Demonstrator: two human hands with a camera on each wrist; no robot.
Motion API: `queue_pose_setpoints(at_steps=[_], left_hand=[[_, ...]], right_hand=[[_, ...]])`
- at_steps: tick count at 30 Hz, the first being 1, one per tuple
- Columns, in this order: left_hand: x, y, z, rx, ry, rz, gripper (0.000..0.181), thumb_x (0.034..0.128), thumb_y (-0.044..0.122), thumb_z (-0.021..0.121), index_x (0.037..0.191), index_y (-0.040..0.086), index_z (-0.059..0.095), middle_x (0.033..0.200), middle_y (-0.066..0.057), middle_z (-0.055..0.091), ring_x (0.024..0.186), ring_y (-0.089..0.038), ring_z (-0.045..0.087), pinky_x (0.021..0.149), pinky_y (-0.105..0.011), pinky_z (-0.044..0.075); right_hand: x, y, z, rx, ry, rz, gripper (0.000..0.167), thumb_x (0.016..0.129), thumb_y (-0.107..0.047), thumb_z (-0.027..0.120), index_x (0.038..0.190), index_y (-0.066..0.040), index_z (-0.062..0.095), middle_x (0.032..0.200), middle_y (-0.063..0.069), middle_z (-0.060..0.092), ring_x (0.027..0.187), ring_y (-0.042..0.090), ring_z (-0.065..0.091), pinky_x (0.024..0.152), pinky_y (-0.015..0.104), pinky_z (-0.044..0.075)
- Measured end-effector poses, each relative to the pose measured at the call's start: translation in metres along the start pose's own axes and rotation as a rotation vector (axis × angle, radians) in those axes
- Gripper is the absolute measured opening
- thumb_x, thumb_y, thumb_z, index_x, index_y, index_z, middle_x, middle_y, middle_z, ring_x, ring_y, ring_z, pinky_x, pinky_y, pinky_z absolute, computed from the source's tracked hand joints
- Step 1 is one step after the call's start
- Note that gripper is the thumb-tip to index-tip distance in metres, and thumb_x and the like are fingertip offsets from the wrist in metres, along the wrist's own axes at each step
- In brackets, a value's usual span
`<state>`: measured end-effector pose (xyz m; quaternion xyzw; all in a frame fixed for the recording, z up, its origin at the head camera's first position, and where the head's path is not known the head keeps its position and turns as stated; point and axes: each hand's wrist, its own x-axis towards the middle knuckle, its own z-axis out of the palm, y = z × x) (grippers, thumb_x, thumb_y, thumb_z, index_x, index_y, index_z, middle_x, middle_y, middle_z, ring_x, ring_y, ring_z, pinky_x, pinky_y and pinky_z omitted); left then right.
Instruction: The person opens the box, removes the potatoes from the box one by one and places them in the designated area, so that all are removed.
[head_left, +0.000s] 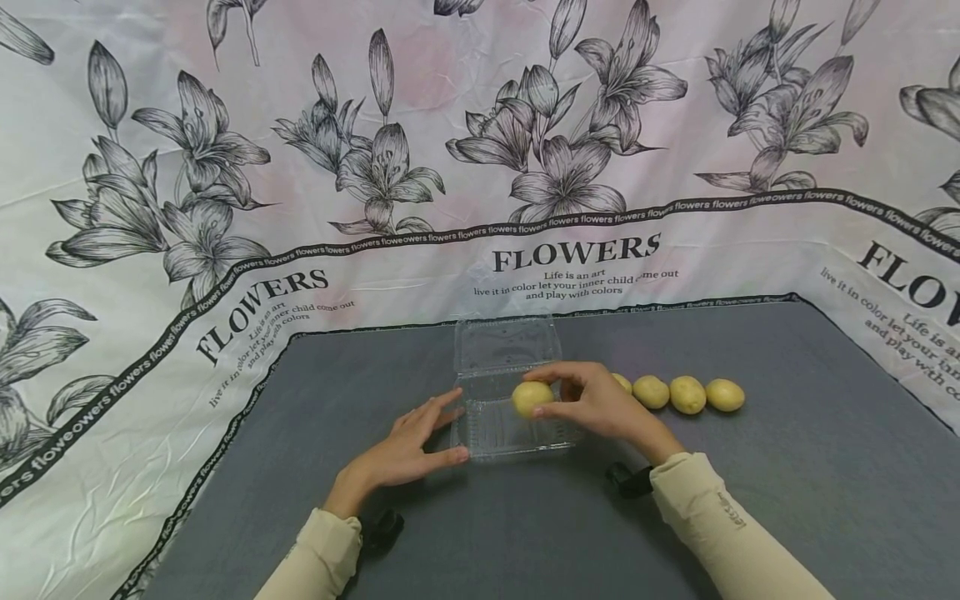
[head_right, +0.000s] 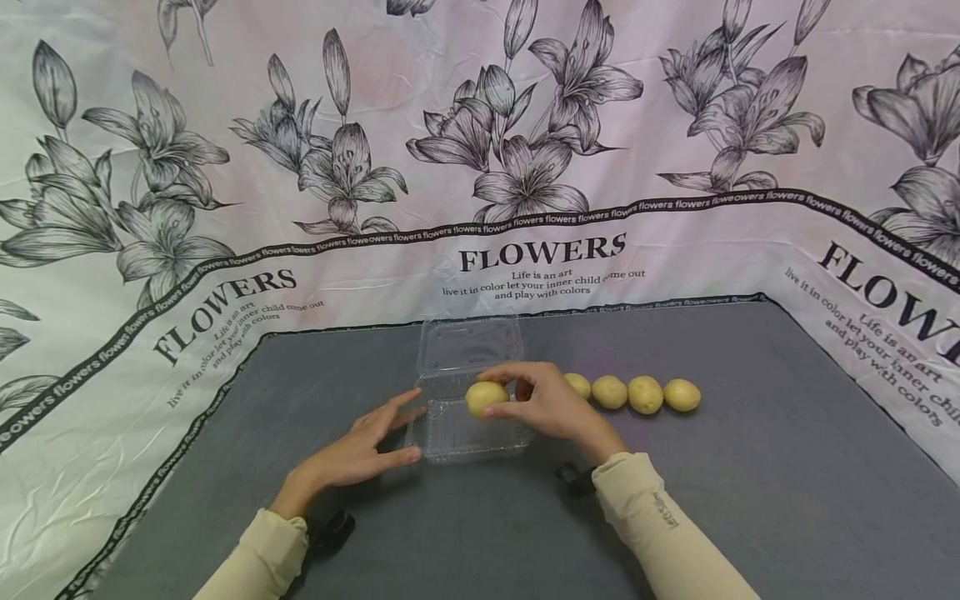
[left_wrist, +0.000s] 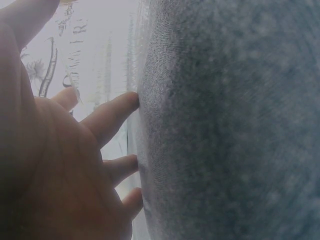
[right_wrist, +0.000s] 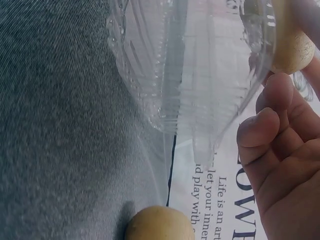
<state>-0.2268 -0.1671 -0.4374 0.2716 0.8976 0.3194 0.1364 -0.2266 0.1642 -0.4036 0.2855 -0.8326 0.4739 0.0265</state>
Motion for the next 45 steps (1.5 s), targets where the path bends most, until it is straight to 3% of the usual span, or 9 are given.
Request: queue_pose_setpoints(at_steps=[3, 13, 27, 36, 45], left_hand=[[0.0, 0.0, 0.0, 0.006, -0.001, 0.0, 0.092, 0.0954, 0.059, 0.063, 0.165, 0.035, 0.009, 0.165, 0.006, 0.036, 0.16, -0.023, 0.011, 0.124, -0.065, 0.003], [0.0, 0.001, -0.001, 0.005, -0.005, -0.002, 0.091, 0.0958, 0.059, 0.063, 0.165, 0.035, 0.008, 0.165, 0.006, 0.035, 0.16, -0.022, 0.011, 0.125, -0.064, 0.003], [0.0, 0.001, -0.001, 0.003, -0.006, -0.001, 0.092, 0.0955, 0.059, 0.063, 0.165, 0.035, 0.008, 0.165, 0.007, 0.035, 0.161, -0.024, 0.007, 0.124, -0.064, 0.003], [0.0, 0.0, 0.0, 0.004, -0.006, 0.0, 0.091, 0.096, 0.059, 0.062, 0.165, 0.036, 0.008, 0.165, 0.006, 0.035, 0.161, -0.023, 0.008, 0.125, -0.064, 0.003], [-0.001, 0.002, 0.0, 0.005, -0.004, -0.006, 0.091, 0.0956, 0.059, 0.063, 0.165, 0.036, 0.008, 0.165, 0.006, 0.035, 0.161, -0.022, 0.009, 0.125, -0.064, 0.002]], right_hand=[[-0.002, 0.0, -0.003, -0.012, 0.018, 0.004, 0.047, 0.083, -0.023, 0.086, 0.127, -0.017, 0.072, 0.111, 0.005, 0.073, 0.06, 0.009, 0.053, 0.053, 0.026, 0.047], [-0.008, 0.003, -0.011, -0.011, 0.05, -0.005, 0.045, 0.084, -0.018, 0.085, 0.127, -0.012, 0.072, 0.109, 0.006, 0.074, 0.061, 0.008, 0.052, 0.054, 0.024, 0.046], [-0.017, 0.003, -0.022, -0.037, 0.048, 0.0, 0.045, 0.086, -0.02, 0.083, 0.13, -0.02, 0.07, 0.114, 0.004, 0.073, 0.063, 0.01, 0.055, 0.056, 0.027, 0.049], [-0.021, 0.005, -0.027, -0.052, 0.061, 0.018, 0.045, 0.086, -0.019, 0.084, 0.129, -0.014, 0.07, 0.11, 0.003, 0.073, 0.064, 0.009, 0.055, 0.057, 0.026, 0.049], [-0.027, 0.011, -0.034, -0.082, 0.082, 0.036, 0.045, 0.085, -0.021, 0.084, 0.127, -0.015, 0.071, 0.107, 0.002, 0.072, 0.064, 0.009, 0.055, 0.057, 0.025, 0.047]])
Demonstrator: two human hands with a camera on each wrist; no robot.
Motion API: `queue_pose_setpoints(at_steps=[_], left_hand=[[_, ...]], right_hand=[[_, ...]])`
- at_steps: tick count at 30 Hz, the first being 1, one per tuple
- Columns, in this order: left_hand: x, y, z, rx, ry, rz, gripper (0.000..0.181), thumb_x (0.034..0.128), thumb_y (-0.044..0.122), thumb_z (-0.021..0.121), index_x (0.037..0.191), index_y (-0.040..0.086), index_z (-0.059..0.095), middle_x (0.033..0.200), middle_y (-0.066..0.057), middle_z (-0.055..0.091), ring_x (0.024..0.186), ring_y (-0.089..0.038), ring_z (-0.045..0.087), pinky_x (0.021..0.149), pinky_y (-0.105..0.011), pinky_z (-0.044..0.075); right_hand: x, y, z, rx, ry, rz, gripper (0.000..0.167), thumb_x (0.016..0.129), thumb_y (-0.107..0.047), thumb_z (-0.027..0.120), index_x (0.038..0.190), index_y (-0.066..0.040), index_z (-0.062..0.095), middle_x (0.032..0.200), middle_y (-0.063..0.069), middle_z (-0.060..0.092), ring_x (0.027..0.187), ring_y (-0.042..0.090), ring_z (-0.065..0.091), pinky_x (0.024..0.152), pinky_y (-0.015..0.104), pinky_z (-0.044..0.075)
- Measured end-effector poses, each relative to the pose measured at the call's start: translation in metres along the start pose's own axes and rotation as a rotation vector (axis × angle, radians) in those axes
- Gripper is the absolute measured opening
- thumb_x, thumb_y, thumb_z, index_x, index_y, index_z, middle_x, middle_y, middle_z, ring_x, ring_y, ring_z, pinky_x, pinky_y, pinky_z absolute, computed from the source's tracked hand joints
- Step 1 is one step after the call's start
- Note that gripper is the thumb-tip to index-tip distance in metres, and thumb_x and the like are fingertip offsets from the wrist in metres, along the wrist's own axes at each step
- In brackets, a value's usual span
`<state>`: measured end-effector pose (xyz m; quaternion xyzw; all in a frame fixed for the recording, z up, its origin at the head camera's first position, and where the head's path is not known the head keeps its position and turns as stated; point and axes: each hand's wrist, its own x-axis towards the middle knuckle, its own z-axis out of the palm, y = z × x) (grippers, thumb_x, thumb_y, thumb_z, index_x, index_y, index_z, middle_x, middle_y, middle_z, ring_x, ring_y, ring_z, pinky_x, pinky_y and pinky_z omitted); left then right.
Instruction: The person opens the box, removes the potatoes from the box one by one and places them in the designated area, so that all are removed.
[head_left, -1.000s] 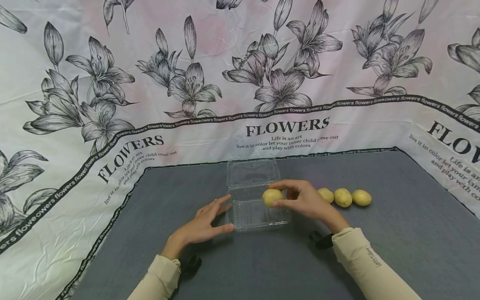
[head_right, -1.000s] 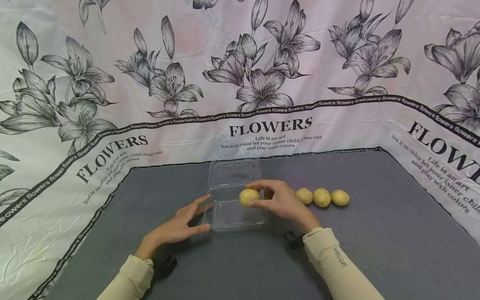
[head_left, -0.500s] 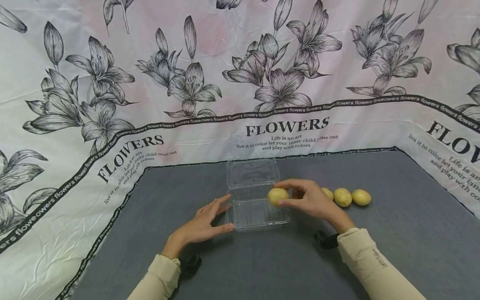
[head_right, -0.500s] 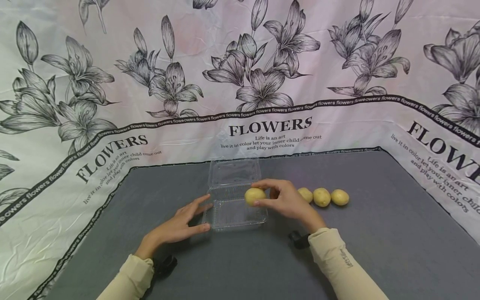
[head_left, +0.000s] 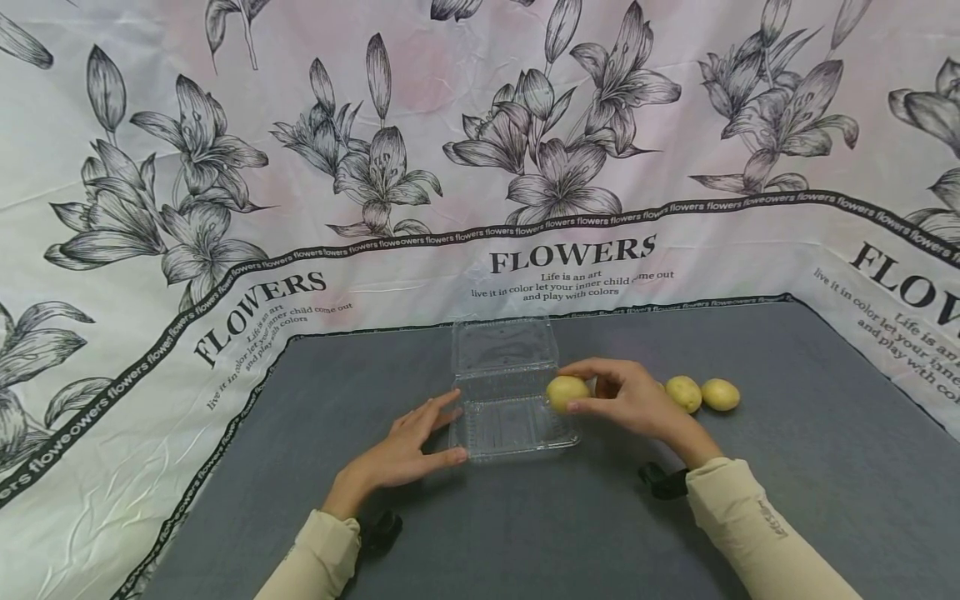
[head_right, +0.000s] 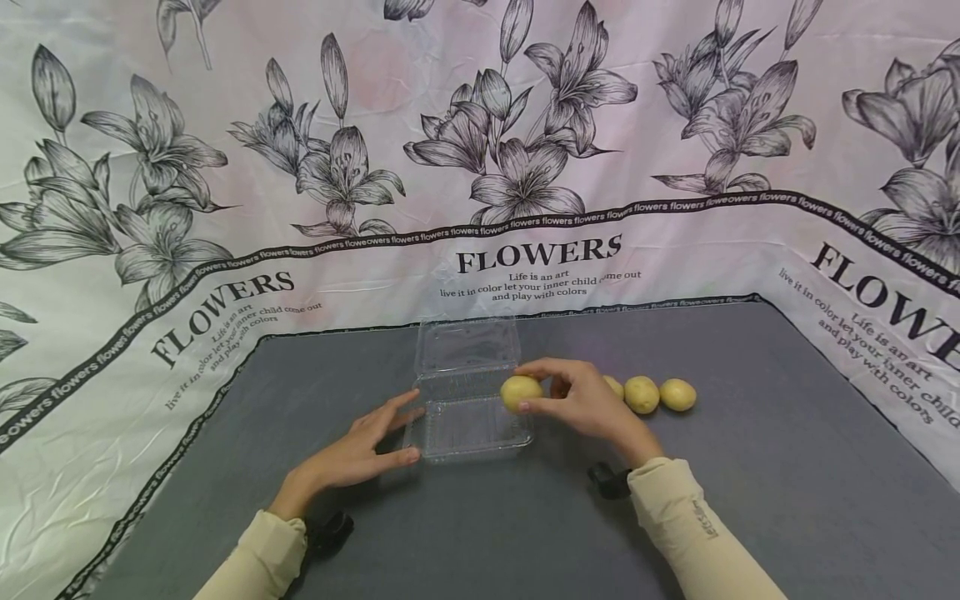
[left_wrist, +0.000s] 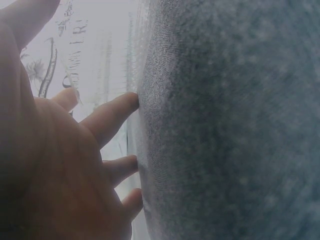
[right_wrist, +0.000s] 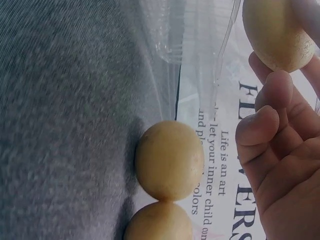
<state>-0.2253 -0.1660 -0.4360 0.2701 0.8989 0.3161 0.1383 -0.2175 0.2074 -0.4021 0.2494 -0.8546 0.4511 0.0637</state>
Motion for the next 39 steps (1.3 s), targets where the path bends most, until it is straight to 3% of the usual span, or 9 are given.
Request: queue_pose_setpoints(at_steps=[10, 19, 26, 34, 39], left_hand=[[0.0, 0.0, -0.001, -0.007, 0.0, 0.005, 0.09, 0.0962, 0.057, 0.063, 0.165, 0.036, 0.008, 0.166, 0.005, 0.034, 0.159, -0.022, 0.016, 0.124, -0.065, 0.003], [0.0, 0.0, -0.001, -0.002, 0.001, 0.004, 0.091, 0.0958, 0.058, 0.063, 0.165, 0.035, 0.009, 0.165, 0.007, 0.036, 0.16, -0.022, 0.012, 0.125, -0.064, 0.003], [0.0, 0.0, 0.0, -0.003, 0.002, 0.007, 0.091, 0.0961, 0.058, 0.063, 0.165, 0.034, 0.009, 0.165, 0.006, 0.036, 0.16, -0.022, 0.012, 0.124, -0.064, 0.003], [0.0, 0.0, -0.001, 0.0, 0.002, 0.012, 0.091, 0.0961, 0.057, 0.063, 0.165, 0.033, 0.009, 0.165, 0.006, 0.036, 0.16, -0.021, 0.014, 0.124, -0.064, 0.003], [-0.001, 0.0, -0.001, -0.002, 0.004, 0.018, 0.091, 0.0962, 0.056, 0.063, 0.165, 0.032, 0.01, 0.165, 0.005, 0.037, 0.16, -0.024, 0.015, 0.124, -0.066, 0.004]], right_hand=[[-0.007, 0.01, -0.005, 0.02, 0.025, -0.025, 0.043, 0.085, -0.014, 0.084, 0.125, -0.01, 0.072, 0.107, 0.005, 0.074, 0.063, 0.008, 0.055, 0.056, 0.025, 0.048], [-0.013, 0.017, -0.011, 0.008, 0.039, -0.015, 0.042, 0.085, -0.014, 0.084, 0.125, -0.008, 0.072, 0.106, 0.007, 0.073, 0.063, 0.007, 0.054, 0.055, 0.024, 0.047], [-0.019, 0.018, -0.017, -0.012, 0.044, 0.02, 0.042, 0.086, -0.018, 0.083, 0.126, -0.011, 0.072, 0.108, 0.005, 0.073, 0.066, 0.007, 0.054, 0.057, 0.024, 0.046], [-0.026, 0.022, -0.023, -0.026, 0.052, 0.059, 0.042, 0.085, -0.02, 0.085, 0.124, -0.014, 0.073, 0.098, 0.002, 0.072, 0.066, 0.006, 0.056, 0.057, 0.024, 0.047], [-0.028, 0.028, -0.027, -0.036, 0.064, 0.046, 0.04, 0.084, -0.019, 0.085, 0.122, -0.015, 0.074, 0.095, 0.001, 0.072, 0.064, 0.006, 0.056, 0.056, 0.023, 0.047]])
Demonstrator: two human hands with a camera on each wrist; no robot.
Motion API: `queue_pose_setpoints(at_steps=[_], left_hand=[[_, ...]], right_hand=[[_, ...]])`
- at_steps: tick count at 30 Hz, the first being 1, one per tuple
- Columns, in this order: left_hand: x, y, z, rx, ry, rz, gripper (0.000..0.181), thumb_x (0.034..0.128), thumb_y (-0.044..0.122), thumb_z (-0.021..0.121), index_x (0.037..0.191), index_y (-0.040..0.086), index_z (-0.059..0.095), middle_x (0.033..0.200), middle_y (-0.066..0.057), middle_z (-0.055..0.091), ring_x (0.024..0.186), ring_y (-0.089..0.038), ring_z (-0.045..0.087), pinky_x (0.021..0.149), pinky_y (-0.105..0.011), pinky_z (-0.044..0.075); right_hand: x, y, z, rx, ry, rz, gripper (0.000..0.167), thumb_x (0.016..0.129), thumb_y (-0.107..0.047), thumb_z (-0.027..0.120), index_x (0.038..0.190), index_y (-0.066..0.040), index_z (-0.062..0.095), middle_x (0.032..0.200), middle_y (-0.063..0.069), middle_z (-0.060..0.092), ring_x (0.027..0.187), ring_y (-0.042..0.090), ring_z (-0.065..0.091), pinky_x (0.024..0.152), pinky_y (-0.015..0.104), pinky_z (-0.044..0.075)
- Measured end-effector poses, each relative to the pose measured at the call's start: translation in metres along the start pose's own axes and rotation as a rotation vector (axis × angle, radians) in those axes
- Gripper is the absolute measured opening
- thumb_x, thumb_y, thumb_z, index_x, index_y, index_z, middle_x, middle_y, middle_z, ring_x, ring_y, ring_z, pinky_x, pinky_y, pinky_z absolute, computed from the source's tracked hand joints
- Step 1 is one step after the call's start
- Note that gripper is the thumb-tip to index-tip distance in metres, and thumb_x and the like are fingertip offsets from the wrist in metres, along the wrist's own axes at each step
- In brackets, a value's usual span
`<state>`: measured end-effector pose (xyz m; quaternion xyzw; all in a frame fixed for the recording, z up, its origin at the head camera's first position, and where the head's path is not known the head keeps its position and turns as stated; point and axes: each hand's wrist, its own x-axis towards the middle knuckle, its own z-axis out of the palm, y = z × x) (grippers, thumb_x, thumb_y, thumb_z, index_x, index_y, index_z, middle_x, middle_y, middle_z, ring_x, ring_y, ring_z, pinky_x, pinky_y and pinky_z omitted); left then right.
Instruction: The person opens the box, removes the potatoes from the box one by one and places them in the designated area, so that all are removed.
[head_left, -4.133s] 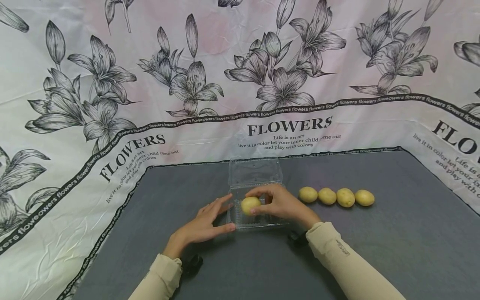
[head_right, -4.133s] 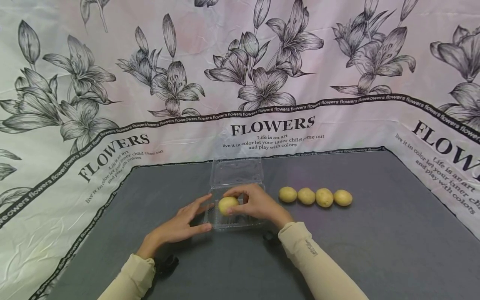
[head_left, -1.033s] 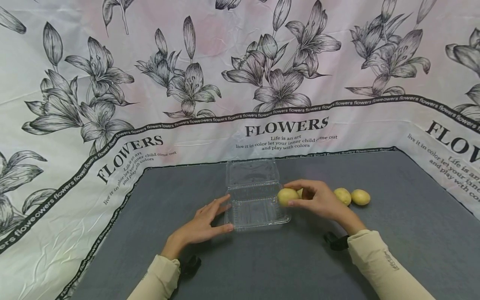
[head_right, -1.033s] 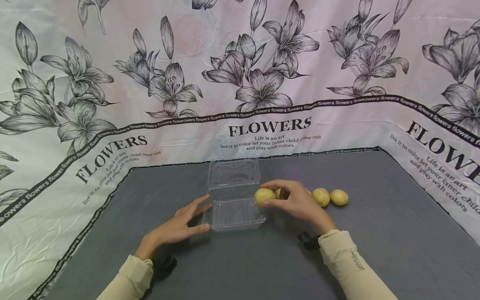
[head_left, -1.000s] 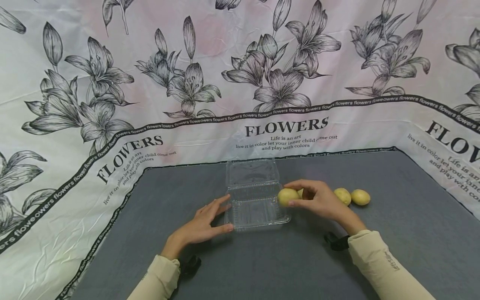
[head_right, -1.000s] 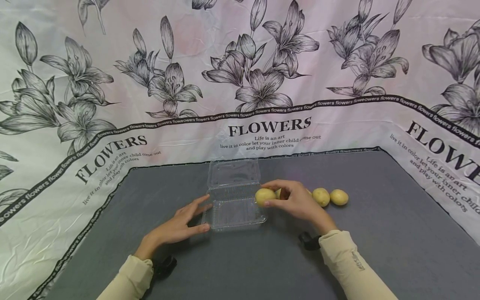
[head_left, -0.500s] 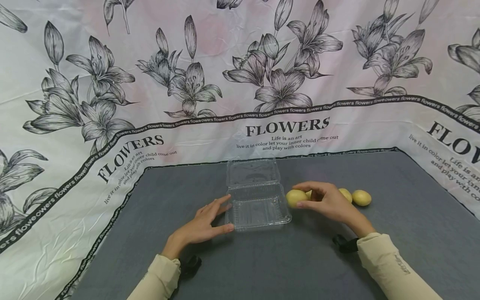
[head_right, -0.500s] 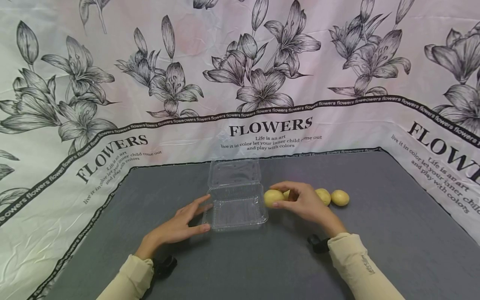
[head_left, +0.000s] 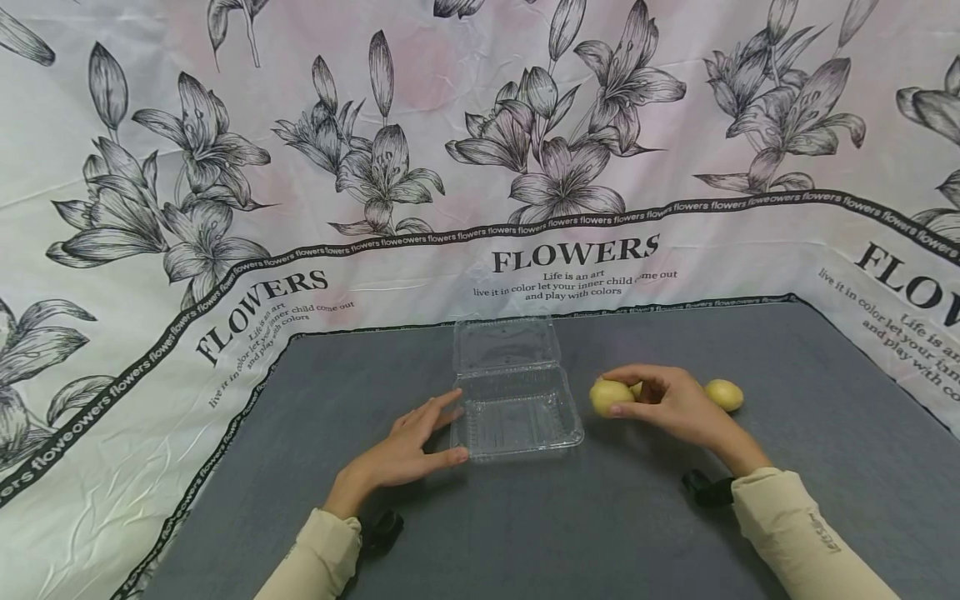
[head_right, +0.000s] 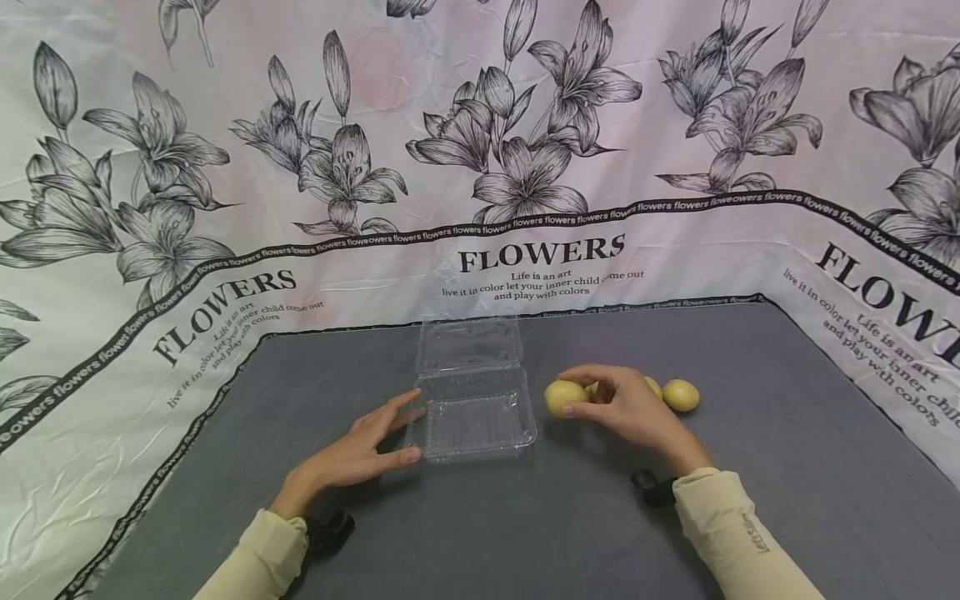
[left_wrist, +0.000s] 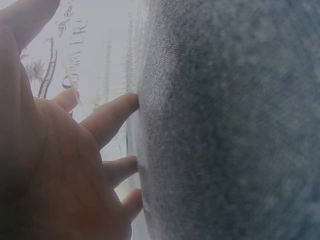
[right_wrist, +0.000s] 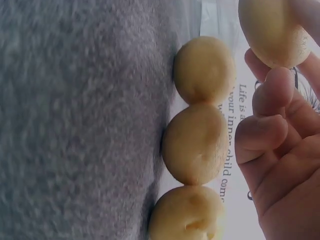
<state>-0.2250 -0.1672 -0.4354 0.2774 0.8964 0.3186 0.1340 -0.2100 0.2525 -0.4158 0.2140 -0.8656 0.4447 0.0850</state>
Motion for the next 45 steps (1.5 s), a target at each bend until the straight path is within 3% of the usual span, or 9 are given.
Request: queue_pose_setpoints(at_steps=[7, 13, 16, 33, 40, 45], left_hand=[[0.001, -0.001, 0.0, 0.002, 0.0, 0.0, 0.09, 0.0963, 0.057, 0.063, 0.165, 0.032, 0.011, 0.165, 0.004, 0.036, 0.16, -0.026, 0.015, 0.123, -0.067, 0.003], [0.001, 0.001, -0.001, 0.005, 0.0, 0.0, 0.09, 0.0965, 0.057, 0.062, 0.165, 0.032, 0.011, 0.165, 0.004, 0.037, 0.16, -0.028, 0.01, 0.123, -0.067, 0.003], [0.001, 0.002, -0.001, 0.003, 0.0, 0.003, 0.09, 0.0965, 0.057, 0.062, 0.165, 0.031, 0.011, 0.164, 0.004, 0.037, 0.161, -0.029, 0.009, 0.123, -0.068, 0.003], [0.001, 0.001, -0.001, 0.005, 0.001, -0.001, 0.09, 0.0962, 0.057, 0.063, 0.165, 0.031, 0.011, 0.164, 0.003, 0.037, 0.161, -0.029, 0.008, 0.123, -0.067, 0.003], [0.001, 0.001, -0.001, 0.006, 0.001, -0.005, 0.09, 0.0962, 0.058, 0.062, 0.165, 0.032, 0.011, 0.164, 0.004, 0.037, 0.161, -0.029, 0.008, 0.123, -0.067, 0.004], [0.0, 0.0, 0.0, 0.007, 0.003, -0.005, 0.09, 0.0964, 0.058, 0.062, 0.165, 0.032, 0.011, 0.164, 0.004, 0.038, 0.161, -0.029, 0.008, 0.123, -0.067, 0.004]], right_hand=[[-0.002, 0.006, -0.005, 0.026, -0.017, -0.008, 0.041, 0.084, -0.015, 0.085, 0.123, -0.012, 0.074, 0.108, 0.009, 0.075, 0.066, 0.005, 0.06, 0.058, 0.023, 0.05], [-0.004, 0.008, -0.007, 0.014, -0.033, 0.023, 0.041, 0.086, -0.017, 0.084, 0.124, -0.01, 0.073, 0.122, 0.015, 0.073, 0.098, -0.003, 0.066, 0.079, 0.023, 0.057], [-0.004, 0.008, -0.008, 0.005, -0.039, 0.045, 0.041, 0.086, -0.02, 0.084, 0.124, -0.01, 0.073, 0.123, 0.014, 0.073, 0.105, -0.008, 0.063, 0.083, 0.023, 0.057], [-0.008, 0.011, -0.012, 0.006, -0.092, 0.072, 0.042, 0.085, -0.022, 0.085, 0.123, -0.01, 0.074, 0.125, 0.014, 0.073, 0.109, -0.009, 0.061, 0.088, 0.019, 0.055], [-0.009, 0.013, -0.011, -0.042, -0.125, 0.02, 0.039, 0.085, -0.025, 0.084, 0.122, -0.015, 0.075, 0.119, 0.003, 0.076, 0.114, -0.009, 0.059, 0.094, 0.016, 0.051], [-0.009, 0.016, -0.009, -0.053, -0.117, -0.017, 0.039, 0.082, -0.025, 0.087, 0.119, -0.016, 0.077, 0.115, 0.0, 0.076, 0.109, -0.006, 0.061, 0.09, 0.014, 0.049]])
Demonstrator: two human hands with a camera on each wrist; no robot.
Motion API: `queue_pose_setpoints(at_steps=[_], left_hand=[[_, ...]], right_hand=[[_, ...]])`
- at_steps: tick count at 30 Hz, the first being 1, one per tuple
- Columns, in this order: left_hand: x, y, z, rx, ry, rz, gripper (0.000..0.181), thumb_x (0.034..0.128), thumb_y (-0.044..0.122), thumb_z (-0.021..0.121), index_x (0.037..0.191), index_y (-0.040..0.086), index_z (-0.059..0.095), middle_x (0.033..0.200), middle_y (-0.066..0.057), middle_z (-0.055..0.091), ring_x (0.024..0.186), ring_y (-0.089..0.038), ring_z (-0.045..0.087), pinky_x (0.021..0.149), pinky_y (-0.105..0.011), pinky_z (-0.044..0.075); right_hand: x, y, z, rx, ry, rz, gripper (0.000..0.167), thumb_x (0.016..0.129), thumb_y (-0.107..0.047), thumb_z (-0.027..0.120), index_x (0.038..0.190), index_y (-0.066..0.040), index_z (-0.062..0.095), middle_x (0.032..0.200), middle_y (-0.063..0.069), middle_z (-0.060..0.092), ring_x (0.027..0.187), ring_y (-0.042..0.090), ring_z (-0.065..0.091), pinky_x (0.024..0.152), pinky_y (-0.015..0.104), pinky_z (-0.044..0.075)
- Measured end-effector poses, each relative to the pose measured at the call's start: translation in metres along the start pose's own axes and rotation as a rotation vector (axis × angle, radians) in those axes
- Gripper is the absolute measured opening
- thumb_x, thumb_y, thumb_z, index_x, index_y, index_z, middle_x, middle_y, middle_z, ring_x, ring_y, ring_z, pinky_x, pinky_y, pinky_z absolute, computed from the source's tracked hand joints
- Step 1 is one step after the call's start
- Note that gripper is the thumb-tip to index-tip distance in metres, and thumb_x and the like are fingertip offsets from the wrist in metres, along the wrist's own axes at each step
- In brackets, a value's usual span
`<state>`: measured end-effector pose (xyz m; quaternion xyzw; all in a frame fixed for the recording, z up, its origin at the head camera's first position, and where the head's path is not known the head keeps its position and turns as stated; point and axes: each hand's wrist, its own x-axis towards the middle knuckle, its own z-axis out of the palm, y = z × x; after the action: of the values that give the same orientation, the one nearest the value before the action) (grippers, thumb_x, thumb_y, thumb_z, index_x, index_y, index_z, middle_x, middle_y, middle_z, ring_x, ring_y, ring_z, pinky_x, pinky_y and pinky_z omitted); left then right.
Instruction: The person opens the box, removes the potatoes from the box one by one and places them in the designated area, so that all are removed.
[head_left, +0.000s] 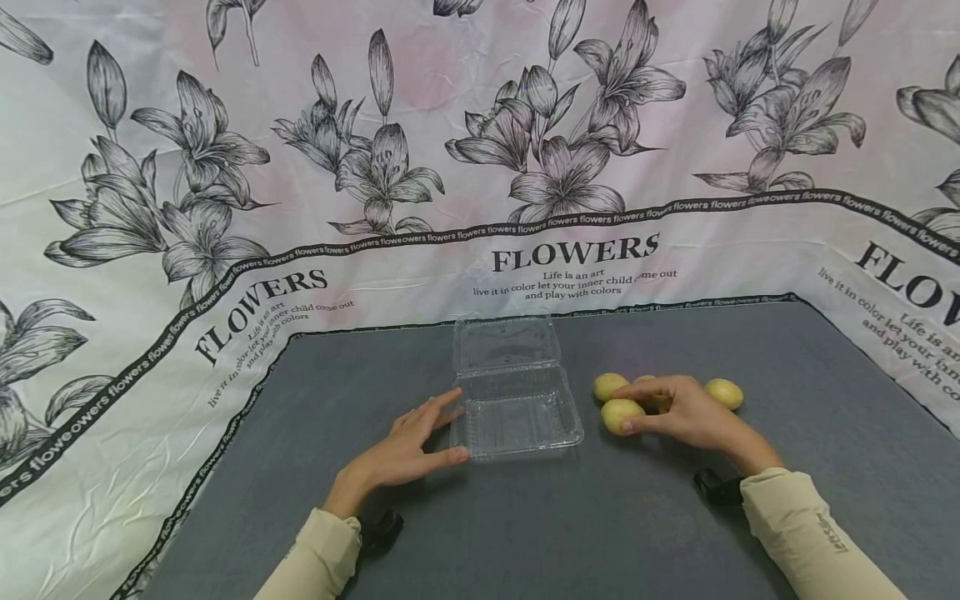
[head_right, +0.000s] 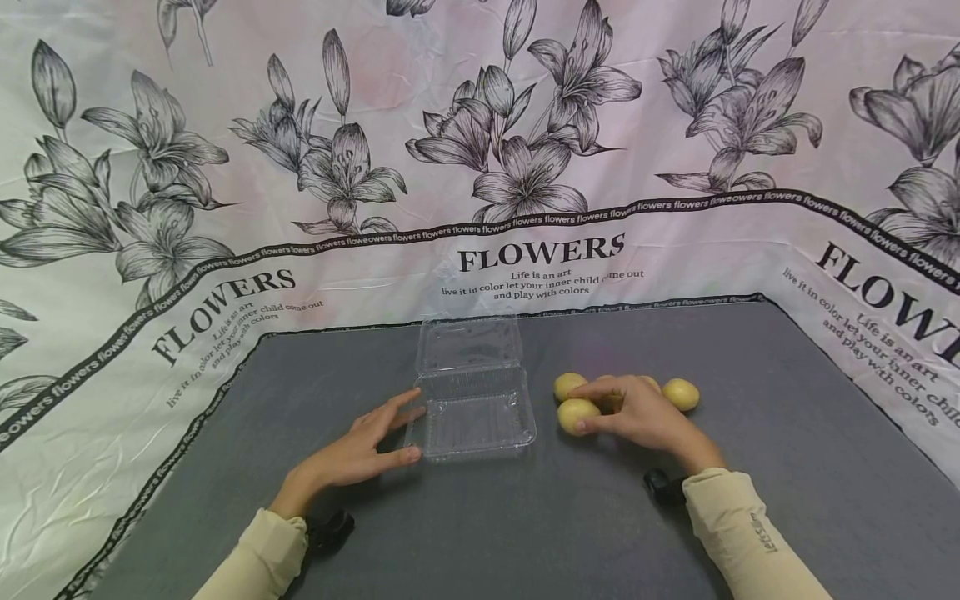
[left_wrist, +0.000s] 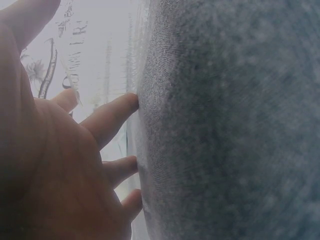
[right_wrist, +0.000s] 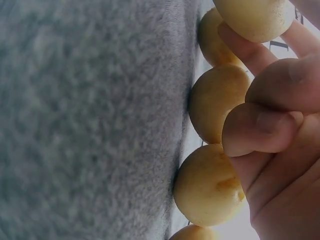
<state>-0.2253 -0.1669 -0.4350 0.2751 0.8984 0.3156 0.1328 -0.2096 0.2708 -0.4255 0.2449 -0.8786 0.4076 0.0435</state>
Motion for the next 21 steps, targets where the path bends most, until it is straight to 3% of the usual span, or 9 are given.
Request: queue_pose_setpoints(at_steps=[13, 21], left_hand=[[-0.0001, -0.0008, 0.0002, -0.001, 0.002, 0.002, 0.09, 0.0963, 0.058, 0.062, 0.165, 0.032, 0.011, 0.165, 0.004, 0.037, 0.161, -0.028, 0.01, 0.123, -0.068, 0.004], [0.0005, -0.0017, 0.0007, -0.001, -0.002, -0.006, 0.091, 0.0958, 0.058, 0.063, 0.165, 0.032, 0.01, 0.165, 0.004, 0.036, 0.161, -0.028, 0.009, 0.124, -0.067, 0.003]], right_hand=[[0.0003, 0.0017, 0.003, -0.125, 0.037, -0.029, 0.041, 0.077, -0.03, 0.09, 0.114, -0.017, 0.08, 0.107, -0.006, 0.077, 0.098, -0.005, 0.06, 0.083, 0.014, 0.048], [0.0009, 0.0027, 0.0038, -0.135, 0.043, -0.058, 0.041, 0.076, -0.028, 0.091, 0.113, -0.015, 0.08, 0.103, -0.007, 0.077, 0.09, -0.002, 0.059, 0.077, 0.017, 0.048]])
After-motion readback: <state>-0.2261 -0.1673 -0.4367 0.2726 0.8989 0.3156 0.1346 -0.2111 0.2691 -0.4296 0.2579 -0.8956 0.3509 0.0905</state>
